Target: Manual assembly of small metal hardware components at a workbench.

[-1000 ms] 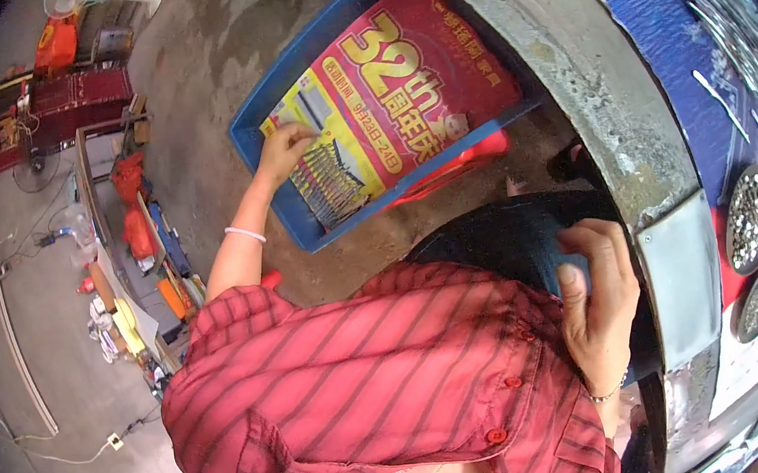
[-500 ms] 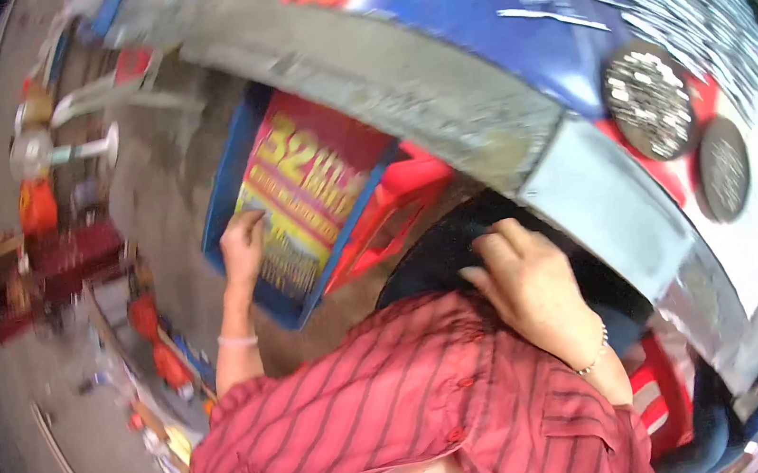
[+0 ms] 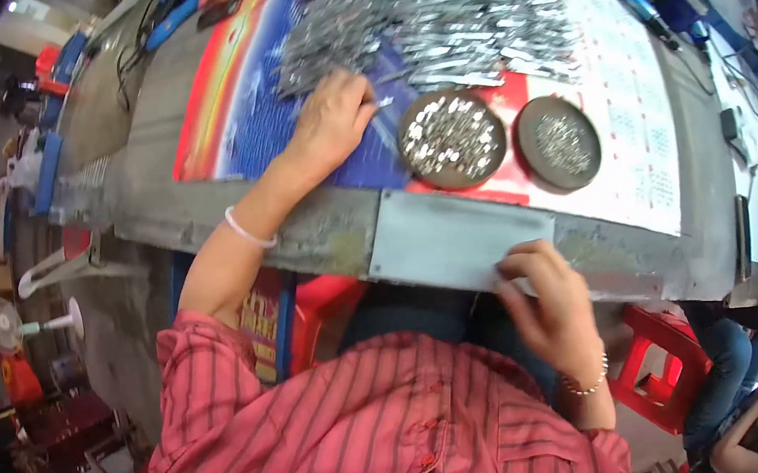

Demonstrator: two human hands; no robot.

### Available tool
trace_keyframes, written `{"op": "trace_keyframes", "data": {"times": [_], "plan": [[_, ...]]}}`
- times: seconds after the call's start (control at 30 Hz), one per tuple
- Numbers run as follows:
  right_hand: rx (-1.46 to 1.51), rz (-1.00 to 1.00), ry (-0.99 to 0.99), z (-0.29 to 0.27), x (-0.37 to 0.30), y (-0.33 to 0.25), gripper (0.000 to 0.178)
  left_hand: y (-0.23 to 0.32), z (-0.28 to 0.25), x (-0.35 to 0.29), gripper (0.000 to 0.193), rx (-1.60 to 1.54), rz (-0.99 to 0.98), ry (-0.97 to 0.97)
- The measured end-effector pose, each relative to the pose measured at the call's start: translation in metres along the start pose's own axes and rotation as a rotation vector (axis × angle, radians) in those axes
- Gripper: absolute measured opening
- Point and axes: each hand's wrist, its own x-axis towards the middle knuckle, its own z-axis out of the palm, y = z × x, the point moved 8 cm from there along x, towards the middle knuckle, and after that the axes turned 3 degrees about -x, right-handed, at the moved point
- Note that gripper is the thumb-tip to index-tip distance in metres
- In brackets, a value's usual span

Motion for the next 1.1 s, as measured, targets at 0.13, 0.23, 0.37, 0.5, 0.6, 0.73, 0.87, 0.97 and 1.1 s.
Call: {"op": "trace_keyframes", "data": {"times": [0.13, 0.23, 0.37, 0.5, 0.6, 0.73, 0.87, 0.97, 1.1], "plan": [[-0.216, 0.03, 0.262, -0.06, 0.015, 0.04, 0.011, 0.004, -0.001, -0.003, 0.015, -0.028, 0.073, 0.018], [-0.4, 0.03, 0.249, -0.073, 0.041, 0.071, 0.013, -0.005, -0.008, -0.006, 0.013, -0.091, -0.116, -0.063], [-0.559, 0.053, 0.166, -0.066, 0.071, 0.099, 0.018, 0.008, -0.024, -0.014, 0.013, -0.132, 0.044, 0.078], [-0.722, 0.062, 0.095, -0.056, 0.086, 0.111, 0.014, 0.019, -0.042, -0.024, 0.015, -0.316, -0.129, 0.07], [-0.732, 0.068, 0.074, -0.053, 0.089, 0.123, 0.011, 0.054, -0.062, -0.039, 0.015, -0.512, -0.203, 0.091], [-0.67, 0.028, 0.088, -0.058, 0.093, 0.12, 0.009, 0.094, -0.062, -0.074, 0.013, -0.779, -0.28, 0.052], [-0.406, 0.0, 0.187, -0.075, 0.092, 0.105, 0.011, 0.125, -0.043, -0.094, 0.014, -0.998, -0.333, 0.015], [-0.27, 0.097, 0.221, -0.083, 0.088, 0.112, 0.014, 0.14, -0.026, -0.104, 0.015, -1.191, -0.385, -0.015], [0.048, 0.137, 0.127, -0.071, 0.079, 0.113, 0.021, 0.147, -0.007, -0.109, 0.014, -1.27, -0.455, -0.114]]}}
